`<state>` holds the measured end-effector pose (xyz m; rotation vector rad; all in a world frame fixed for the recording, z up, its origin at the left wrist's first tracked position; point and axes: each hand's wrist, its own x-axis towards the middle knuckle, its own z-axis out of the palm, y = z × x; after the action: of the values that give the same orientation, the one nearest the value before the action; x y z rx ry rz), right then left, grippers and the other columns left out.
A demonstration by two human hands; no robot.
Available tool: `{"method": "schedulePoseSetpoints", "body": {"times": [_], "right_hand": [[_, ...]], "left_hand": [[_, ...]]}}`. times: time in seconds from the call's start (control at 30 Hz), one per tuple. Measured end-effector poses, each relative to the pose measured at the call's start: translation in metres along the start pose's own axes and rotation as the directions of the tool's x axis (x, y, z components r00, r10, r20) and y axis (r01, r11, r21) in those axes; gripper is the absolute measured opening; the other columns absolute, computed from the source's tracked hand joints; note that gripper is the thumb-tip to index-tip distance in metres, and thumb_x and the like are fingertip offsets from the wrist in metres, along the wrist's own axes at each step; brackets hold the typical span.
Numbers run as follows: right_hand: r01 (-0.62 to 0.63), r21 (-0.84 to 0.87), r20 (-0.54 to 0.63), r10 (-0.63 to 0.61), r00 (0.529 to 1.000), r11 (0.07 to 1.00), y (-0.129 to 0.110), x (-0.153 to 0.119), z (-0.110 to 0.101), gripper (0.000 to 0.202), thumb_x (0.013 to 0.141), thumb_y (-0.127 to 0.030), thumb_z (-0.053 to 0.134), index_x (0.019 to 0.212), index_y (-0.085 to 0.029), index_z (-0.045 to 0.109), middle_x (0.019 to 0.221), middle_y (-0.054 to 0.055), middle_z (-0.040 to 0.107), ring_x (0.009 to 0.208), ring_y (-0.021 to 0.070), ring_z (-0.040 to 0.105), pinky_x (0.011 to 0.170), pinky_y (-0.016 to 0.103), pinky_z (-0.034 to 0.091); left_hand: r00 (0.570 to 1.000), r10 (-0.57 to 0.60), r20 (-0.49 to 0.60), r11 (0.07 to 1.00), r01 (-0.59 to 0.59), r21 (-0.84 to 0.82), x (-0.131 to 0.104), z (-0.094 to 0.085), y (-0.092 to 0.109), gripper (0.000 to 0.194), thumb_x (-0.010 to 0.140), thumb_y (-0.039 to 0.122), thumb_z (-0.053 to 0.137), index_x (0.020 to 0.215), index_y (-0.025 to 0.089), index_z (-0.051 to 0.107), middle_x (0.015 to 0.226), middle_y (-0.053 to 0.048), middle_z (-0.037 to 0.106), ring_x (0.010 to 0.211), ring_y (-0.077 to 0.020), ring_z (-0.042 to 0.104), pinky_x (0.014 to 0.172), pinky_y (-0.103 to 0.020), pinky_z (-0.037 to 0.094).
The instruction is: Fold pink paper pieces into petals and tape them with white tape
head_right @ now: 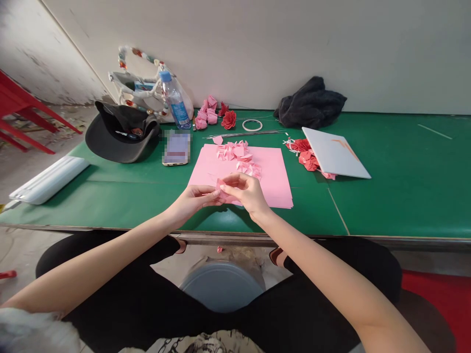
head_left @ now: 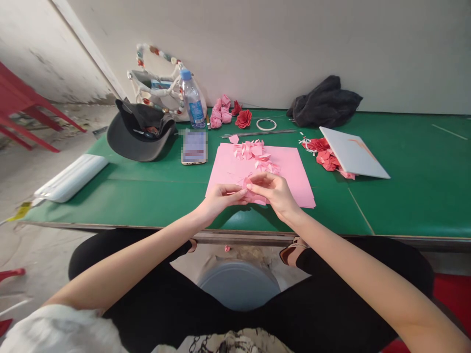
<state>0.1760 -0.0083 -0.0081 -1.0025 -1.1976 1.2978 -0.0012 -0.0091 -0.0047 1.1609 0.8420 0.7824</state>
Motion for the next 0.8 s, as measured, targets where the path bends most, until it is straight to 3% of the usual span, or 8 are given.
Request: {"method": "schedulePoseSetpoints", "body": {"times": [0.1, 0.27, 0.37, 0.47, 0.53, 0.67, 0.8], "right_hand": [[-0.002, 0.006, -0.009, 0.002, 1.000, 1.000, 0.002, -0.002, 0.002, 0.017, 0.066, -0.026, 0.079, 0.077, -0.018, 0.068, 0.083, 0.002, 0.067, 0.082, 0.0162, 0.064, 0.074, 0.031, 0.054], [0.171, -0.108, -0.078, -0.180, 0.981, 0.979, 0.005, -0.007, 0.006, 0.014, 0.074, -0.028, 0.073, 0.076, -0.019, 0.063, 0.079, 0.001, 0.064, 0.079, 0.0152, 0.063, 0.076, 0.031, 0.054], [0.229, -0.142, 0.106, -0.215, 0.971, 0.963, -0.001, -0.005, 0.003, 0.018, 0.075, -0.029, 0.073, 0.087, -0.021, 0.063, 0.087, 0.002, 0.063, 0.079, 0.0148, 0.063, 0.072, 0.030, 0.056], [0.258, -0.177, 0.363, -0.181, 0.914, 0.950, -0.015, 0.002, -0.008, 0.045, 0.078, -0.024, 0.070, 0.120, -0.026, 0.054, 0.092, 0.001, 0.063, 0.083, 0.0149, 0.065, 0.082, 0.035, 0.056], [0.282, -0.238, 0.466, -0.145, 0.873, 0.929, -0.023, 0.006, -0.016, 0.054, 0.081, -0.020, 0.067, 0.130, -0.030, 0.048, 0.095, 0.000, 0.064, 0.086, 0.0146, 0.064, 0.086, 0.036, 0.055], [0.307, -0.309, 0.582, -0.076, 0.809, 0.900, -0.030, 0.009, -0.024, 0.028, 0.083, -0.017, 0.062, 0.110, -0.027, 0.066, 0.103, 0.002, 0.064, 0.090, 0.0150, 0.064, 0.087, 0.035, 0.054], [0.349, -0.310, 0.590, -0.108, 0.800, 0.884, -0.025, 0.008, -0.021, 0.021, 0.086, -0.017, 0.059, 0.102, -0.025, 0.070, 0.098, 0.003, 0.063, 0.091, 0.0152, 0.062, 0.082, 0.034, 0.054]], "left_hand": [[1.000, -0.003, -0.001, 1.000, 0.003, -0.008, -0.001, 0.001, -0.002, 0.031, 0.078, 0.037, 0.071, 0.093, 0.011, 0.073, 0.095, -0.011, 0.073, 0.090, -0.0210, 0.068, 0.089, -0.036, 0.052], [0.996, 0.059, -0.063, 0.994, -0.064, -0.085, -0.003, 0.004, -0.001, 0.022, 0.080, 0.034, 0.069, 0.089, 0.014, 0.066, 0.092, -0.006, 0.070, 0.091, -0.0179, 0.067, 0.092, -0.036, 0.051], [0.990, 0.090, -0.112, 0.986, -0.104, -0.132, -0.002, 0.001, 0.002, 0.020, 0.080, 0.032, 0.069, 0.089, 0.017, 0.060, 0.086, -0.001, 0.067, 0.080, -0.0138, 0.066, 0.086, -0.036, 0.053], [0.992, 0.098, -0.080, 0.994, -0.102, -0.049, 0.001, -0.005, 0.007, 0.021, 0.080, 0.032, 0.068, 0.093, 0.018, 0.059, 0.080, 0.001, 0.063, 0.070, -0.0120, 0.064, 0.078, -0.033, 0.054], [0.994, 0.096, -0.046, 0.995, -0.094, 0.044, 0.002, -0.009, 0.011, 0.021, 0.080, 0.031, 0.067, 0.096, 0.018, 0.061, 0.082, 0.001, 0.062, 0.068, -0.0113, 0.063, 0.074, -0.030, 0.053], [0.995, 0.096, -0.015, 0.982, -0.092, 0.165, 0.001, -0.012, 0.015, 0.025, 0.081, 0.029, 0.066, 0.104, 0.019, 0.064, 0.087, -0.001, 0.063, 0.072, -0.0105, 0.061, 0.068, -0.022, 0.049], [0.998, 0.060, -0.007, 0.984, -0.058, 0.170, 0.001, -0.013, 0.015, 0.031, 0.081, 0.035, 0.066, 0.107, 0.018, 0.063, 0.089, -0.004, 0.066, 0.075, -0.0120, 0.061, 0.068, -0.023, 0.048]]}}
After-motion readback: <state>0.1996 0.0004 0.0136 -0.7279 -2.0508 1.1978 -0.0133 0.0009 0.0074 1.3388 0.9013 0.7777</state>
